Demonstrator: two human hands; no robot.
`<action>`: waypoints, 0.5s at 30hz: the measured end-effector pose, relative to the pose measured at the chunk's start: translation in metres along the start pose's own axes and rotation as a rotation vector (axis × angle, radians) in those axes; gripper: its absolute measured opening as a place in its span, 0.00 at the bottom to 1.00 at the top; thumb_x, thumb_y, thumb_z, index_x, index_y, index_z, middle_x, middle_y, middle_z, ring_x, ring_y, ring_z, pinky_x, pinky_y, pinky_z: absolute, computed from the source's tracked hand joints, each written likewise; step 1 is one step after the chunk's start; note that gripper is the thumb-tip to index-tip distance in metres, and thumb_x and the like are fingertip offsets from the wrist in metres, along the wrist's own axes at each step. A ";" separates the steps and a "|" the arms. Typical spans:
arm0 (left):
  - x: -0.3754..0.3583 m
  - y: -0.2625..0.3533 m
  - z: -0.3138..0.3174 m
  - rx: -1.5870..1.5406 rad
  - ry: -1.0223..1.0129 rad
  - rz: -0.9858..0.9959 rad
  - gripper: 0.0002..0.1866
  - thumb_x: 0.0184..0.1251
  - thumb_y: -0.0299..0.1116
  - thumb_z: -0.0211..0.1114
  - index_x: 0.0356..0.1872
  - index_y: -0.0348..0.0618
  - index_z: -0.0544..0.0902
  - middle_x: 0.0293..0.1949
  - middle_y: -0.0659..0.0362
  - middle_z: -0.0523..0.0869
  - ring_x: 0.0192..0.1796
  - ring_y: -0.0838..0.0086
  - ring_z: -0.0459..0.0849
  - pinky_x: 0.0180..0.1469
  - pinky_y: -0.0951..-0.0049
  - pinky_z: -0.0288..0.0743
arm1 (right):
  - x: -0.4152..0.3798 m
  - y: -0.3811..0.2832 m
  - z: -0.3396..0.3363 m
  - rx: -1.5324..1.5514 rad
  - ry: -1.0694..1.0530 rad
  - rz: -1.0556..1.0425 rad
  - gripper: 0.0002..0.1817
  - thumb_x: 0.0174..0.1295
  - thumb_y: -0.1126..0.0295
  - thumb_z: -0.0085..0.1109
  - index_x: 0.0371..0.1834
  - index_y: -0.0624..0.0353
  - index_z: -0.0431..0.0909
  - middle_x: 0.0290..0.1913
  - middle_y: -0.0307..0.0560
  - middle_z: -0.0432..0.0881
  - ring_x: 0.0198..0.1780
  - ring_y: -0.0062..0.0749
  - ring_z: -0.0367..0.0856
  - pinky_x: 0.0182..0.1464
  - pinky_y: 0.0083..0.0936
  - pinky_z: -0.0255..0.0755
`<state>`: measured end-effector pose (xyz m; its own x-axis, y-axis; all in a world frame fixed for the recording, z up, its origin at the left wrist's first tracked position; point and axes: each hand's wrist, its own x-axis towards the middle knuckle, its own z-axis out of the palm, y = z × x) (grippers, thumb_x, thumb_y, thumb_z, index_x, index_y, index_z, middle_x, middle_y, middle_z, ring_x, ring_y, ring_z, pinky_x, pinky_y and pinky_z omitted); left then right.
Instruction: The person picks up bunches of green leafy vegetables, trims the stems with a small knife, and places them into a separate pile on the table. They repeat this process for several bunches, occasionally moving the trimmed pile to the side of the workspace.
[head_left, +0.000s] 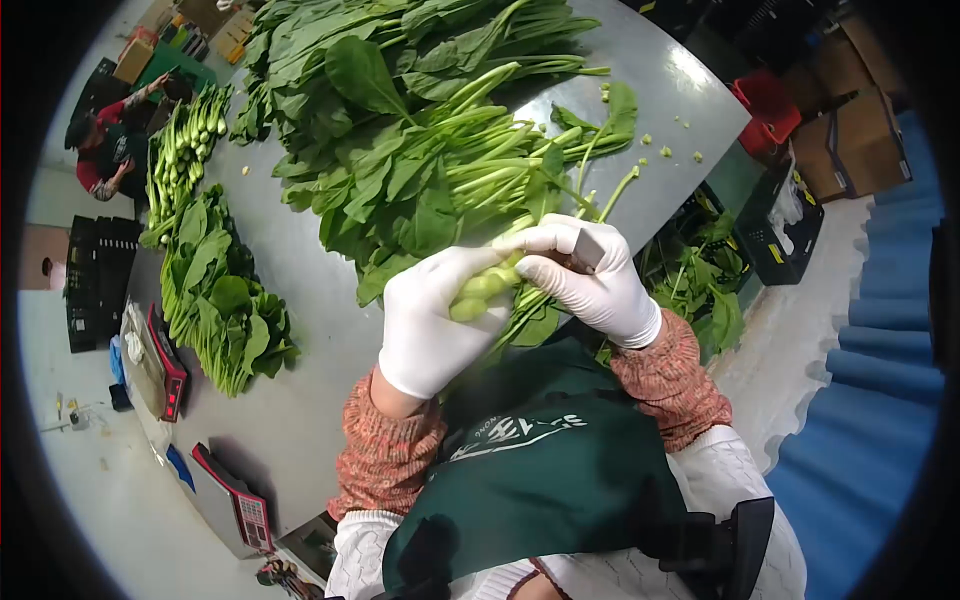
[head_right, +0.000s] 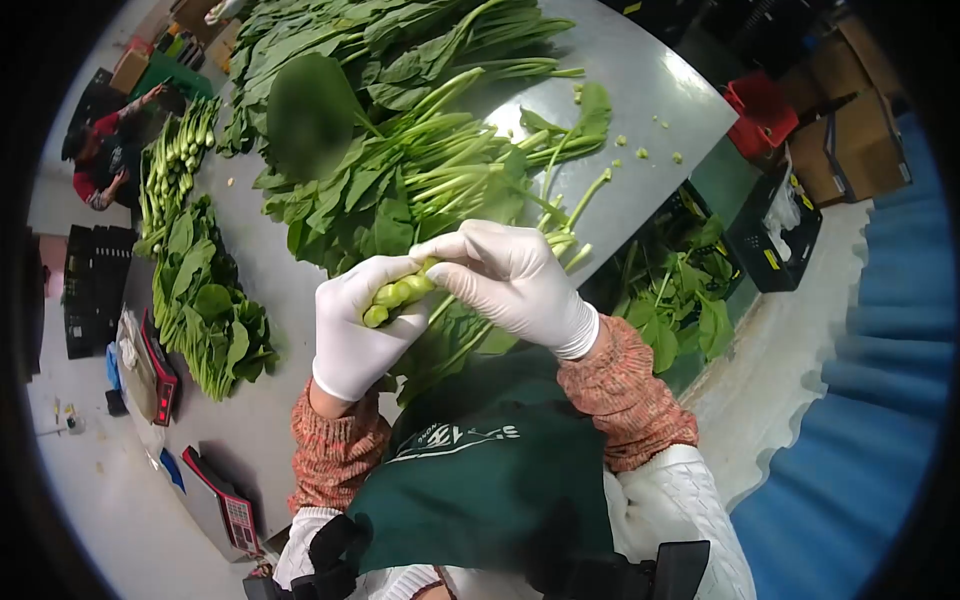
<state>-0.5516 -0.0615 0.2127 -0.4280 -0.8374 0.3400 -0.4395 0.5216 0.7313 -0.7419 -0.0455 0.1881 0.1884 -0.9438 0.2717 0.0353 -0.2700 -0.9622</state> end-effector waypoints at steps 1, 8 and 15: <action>0.000 0.001 0.001 0.012 0.002 0.019 0.16 0.48 0.20 0.71 0.41 0.38 0.85 0.35 0.53 0.88 0.35 0.64 0.87 0.40 0.72 0.79 | -0.002 -0.004 -0.006 -0.112 -0.017 0.014 0.13 0.66 0.72 0.65 0.52 0.63 0.81 0.32 0.39 0.82 0.33 0.23 0.81 0.37 0.23 0.75; -0.010 -0.006 -0.016 0.278 0.058 -0.002 0.17 0.47 0.18 0.67 0.42 0.40 0.84 0.33 0.52 0.85 0.33 0.64 0.85 0.39 0.72 0.78 | -0.029 -0.009 -0.042 -0.604 -0.046 -0.090 0.02 0.59 0.79 0.63 0.32 0.63 0.79 0.25 0.48 0.78 0.25 0.34 0.79 0.31 0.24 0.72; -0.037 -0.024 -0.082 -0.251 0.291 -0.408 0.11 0.64 0.17 0.61 0.47 0.33 0.81 0.43 0.55 0.87 0.43 0.76 0.83 0.50 0.76 0.76 | -0.084 0.002 -0.172 -1.453 0.340 0.481 0.18 0.58 0.69 0.67 0.52 0.58 0.79 0.38 0.55 0.86 0.38 0.48 0.87 0.38 0.35 0.78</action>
<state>-0.4605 -0.0565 0.2317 -0.0109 -0.9923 0.1233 -0.3074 0.1207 0.9439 -0.9268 0.0000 0.1662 -0.3258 -0.9350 0.1400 -0.9381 0.3013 -0.1706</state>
